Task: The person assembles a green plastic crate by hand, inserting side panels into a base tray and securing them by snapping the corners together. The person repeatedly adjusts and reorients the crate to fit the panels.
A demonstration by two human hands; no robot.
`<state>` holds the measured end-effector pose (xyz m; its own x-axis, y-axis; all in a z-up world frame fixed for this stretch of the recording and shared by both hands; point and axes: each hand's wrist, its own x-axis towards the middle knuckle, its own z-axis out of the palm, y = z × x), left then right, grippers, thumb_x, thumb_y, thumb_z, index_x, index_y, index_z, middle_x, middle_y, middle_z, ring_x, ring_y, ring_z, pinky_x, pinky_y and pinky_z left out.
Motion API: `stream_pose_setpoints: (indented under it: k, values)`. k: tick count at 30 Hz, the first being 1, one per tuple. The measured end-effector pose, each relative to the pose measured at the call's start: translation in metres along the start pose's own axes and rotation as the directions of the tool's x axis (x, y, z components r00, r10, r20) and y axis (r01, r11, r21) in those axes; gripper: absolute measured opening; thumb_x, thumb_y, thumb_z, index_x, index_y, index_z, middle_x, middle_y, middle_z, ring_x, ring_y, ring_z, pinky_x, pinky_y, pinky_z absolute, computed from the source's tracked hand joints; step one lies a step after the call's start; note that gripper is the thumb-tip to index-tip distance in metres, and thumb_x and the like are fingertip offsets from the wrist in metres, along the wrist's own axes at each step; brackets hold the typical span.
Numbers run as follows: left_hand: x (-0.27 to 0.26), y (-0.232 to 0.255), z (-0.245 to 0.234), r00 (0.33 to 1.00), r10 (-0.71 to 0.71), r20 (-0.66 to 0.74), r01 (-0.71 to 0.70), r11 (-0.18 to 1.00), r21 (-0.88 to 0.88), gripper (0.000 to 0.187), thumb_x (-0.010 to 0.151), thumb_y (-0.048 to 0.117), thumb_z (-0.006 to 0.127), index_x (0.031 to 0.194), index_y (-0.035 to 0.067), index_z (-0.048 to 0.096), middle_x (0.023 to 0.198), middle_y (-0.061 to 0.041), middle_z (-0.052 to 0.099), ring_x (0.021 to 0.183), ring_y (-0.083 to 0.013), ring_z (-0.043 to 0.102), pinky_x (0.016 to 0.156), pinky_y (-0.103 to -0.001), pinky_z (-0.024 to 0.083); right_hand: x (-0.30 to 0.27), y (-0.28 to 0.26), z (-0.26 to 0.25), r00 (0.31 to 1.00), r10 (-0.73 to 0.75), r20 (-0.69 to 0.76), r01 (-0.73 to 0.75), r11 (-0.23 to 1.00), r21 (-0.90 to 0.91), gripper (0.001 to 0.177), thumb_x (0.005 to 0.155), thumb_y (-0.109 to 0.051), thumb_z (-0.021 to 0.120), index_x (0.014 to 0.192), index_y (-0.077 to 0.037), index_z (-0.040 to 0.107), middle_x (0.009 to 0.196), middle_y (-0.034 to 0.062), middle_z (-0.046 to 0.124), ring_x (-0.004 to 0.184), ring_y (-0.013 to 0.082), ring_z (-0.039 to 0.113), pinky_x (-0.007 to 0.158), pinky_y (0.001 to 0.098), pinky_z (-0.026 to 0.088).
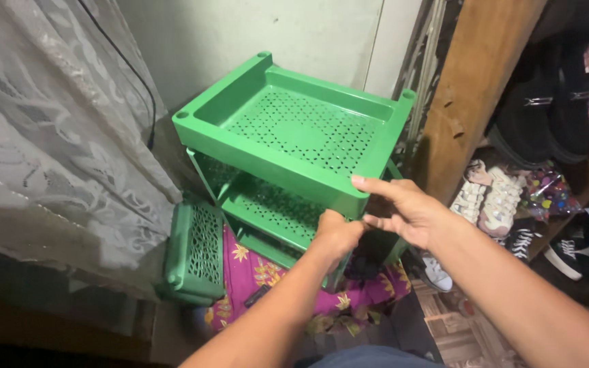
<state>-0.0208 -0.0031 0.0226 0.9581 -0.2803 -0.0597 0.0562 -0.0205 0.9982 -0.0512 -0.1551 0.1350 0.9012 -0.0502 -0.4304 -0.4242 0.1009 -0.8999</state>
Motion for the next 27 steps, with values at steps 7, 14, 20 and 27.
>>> stream_pose_setpoints:
  k: [7,14,20,27]
  values:
    - [-0.017,0.021,-0.011,0.984,0.022,-0.175,-0.024,1.0,-0.007,0.046,0.095,0.028,0.087,0.128,-0.004,0.078,0.092,-0.019,0.085,0.071,-0.0272,0.078,0.066,-0.046,0.063,0.019,-0.01,0.02,0.988,-0.135,-0.079,0.135,0.991,-0.009,0.052,0.087,-0.051,0.093,0.12,-0.011,0.086,0.102,-0.0029,0.083,0.087,0.0102,0.072,0.067,0.0301,0.054]
    - [-0.016,0.027,-0.011,0.902,0.414,-0.127,-0.385,0.9,0.203,0.048,0.103,0.026,0.08,0.142,0.0,0.079,0.125,-0.032,0.085,0.121,-0.0488,0.08,0.1,-0.057,0.061,0.03,-0.017,0.031,0.981,-0.157,-0.115,0.164,0.985,0.055,0.047,0.085,-0.048,0.095,0.114,-0.012,0.084,0.088,-0.0024,0.076,0.07,0.0121,0.06,0.057,0.0337,0.038]
    - [-0.009,0.003,-0.009,0.984,0.157,-0.088,-0.128,0.953,0.276,0.046,0.1,0.036,0.087,0.123,-0.005,0.081,0.108,-0.033,0.086,0.105,-0.0453,0.086,0.092,-0.055,0.064,0.025,-0.002,0.021,0.981,-0.074,-0.181,0.093,0.991,0.1,0.047,0.081,-0.048,0.099,0.112,-0.02,0.078,0.09,-0.0049,0.072,0.072,0.0122,0.058,0.059,0.0345,0.039]
    - [-0.006,-0.028,-0.007,0.985,0.164,-0.062,-0.149,0.97,0.191,0.042,0.099,0.026,0.086,0.128,-0.003,0.08,0.118,-0.024,0.089,0.111,-0.0323,0.088,0.096,-0.049,0.066,0.014,0.007,0.023,0.978,-0.092,-0.188,0.112,0.989,0.101,0.05,0.081,-0.051,0.101,0.112,-0.02,0.077,0.091,-0.0064,0.069,0.077,0.0119,0.061,0.065,0.035,0.041]
